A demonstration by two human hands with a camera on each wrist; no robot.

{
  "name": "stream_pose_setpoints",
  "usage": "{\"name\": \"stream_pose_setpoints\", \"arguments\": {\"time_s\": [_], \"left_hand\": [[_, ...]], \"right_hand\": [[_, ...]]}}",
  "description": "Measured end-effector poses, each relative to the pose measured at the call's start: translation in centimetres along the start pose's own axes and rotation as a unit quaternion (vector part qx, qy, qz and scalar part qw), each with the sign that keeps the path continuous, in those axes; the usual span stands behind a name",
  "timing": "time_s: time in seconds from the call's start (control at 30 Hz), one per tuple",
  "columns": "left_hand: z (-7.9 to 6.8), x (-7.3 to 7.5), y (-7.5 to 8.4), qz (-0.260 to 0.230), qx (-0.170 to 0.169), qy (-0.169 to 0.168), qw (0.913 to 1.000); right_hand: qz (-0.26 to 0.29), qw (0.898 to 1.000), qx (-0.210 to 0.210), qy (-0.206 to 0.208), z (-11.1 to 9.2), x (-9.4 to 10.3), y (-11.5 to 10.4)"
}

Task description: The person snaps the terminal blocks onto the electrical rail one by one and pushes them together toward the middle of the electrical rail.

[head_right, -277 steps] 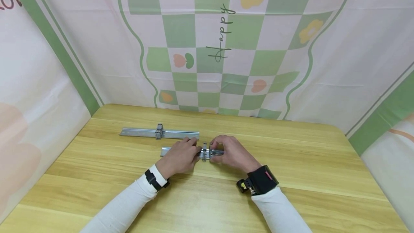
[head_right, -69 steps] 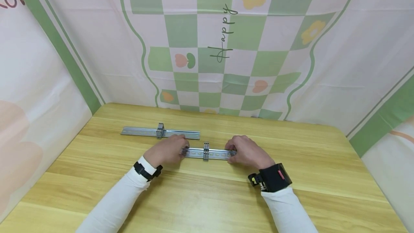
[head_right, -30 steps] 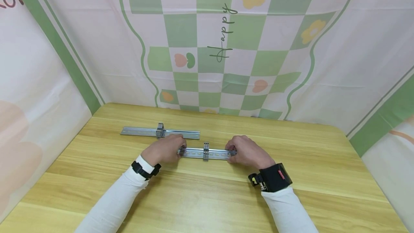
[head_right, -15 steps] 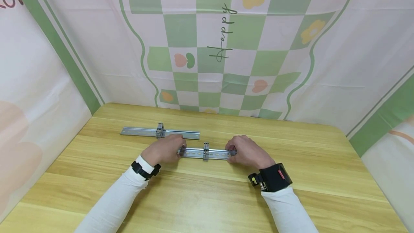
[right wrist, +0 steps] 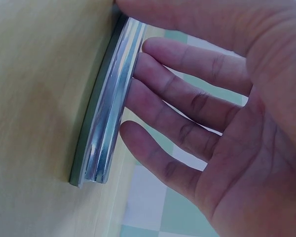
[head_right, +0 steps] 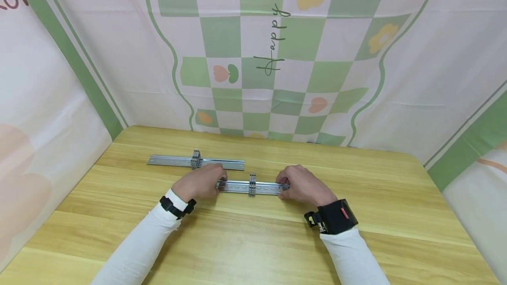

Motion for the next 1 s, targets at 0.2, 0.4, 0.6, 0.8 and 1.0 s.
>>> {"name": "stream_pose_setpoints", "arguments": {"time_s": [0.2, 0.4, 0.6, 0.8, 1.0], "left_hand": [[-0.03, 0.12, -0.34, -0.003, 0.008, -0.008, 0.9999], [-0.03, 0.2, -0.59, -0.001, 0.011, -0.008, 0.9999], [-0.04, 0.23, -0.65, -0.001, 0.012, -0.009, 0.9999], [0.07, 0.14, -0.67, 0.001, 0.011, -0.01, 0.9999], [0.06, 0.13, -0.64, 0.004, 0.012, -0.009, 0.9999]], "right_hand": [[0.003, 1.0, 0.001, -0.002, 0.05, -0.1, -0.02], [0.005, 1.0, 0.001, -0.003, 0.06, -0.12, 0.05], [0.003, 1.0, 0.001, -0.006, 0.05, -0.2, 0.09], [-0.001, 1.0, 0.004, -0.007, 0.02, -0.14, 0.03], [0.003, 1.0, 0.002, -0.008, 0.05, -0.1, 0.0]]}}
Point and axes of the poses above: each hand's wrist, its own z-axis towards the middle knuckle, its own x-axis out of the back of the hand, y = z × x, the point moved 6 cm from there along z, towards the middle knuckle, and after that the axes turned 13 degrees about x, right-handed, at the moved point
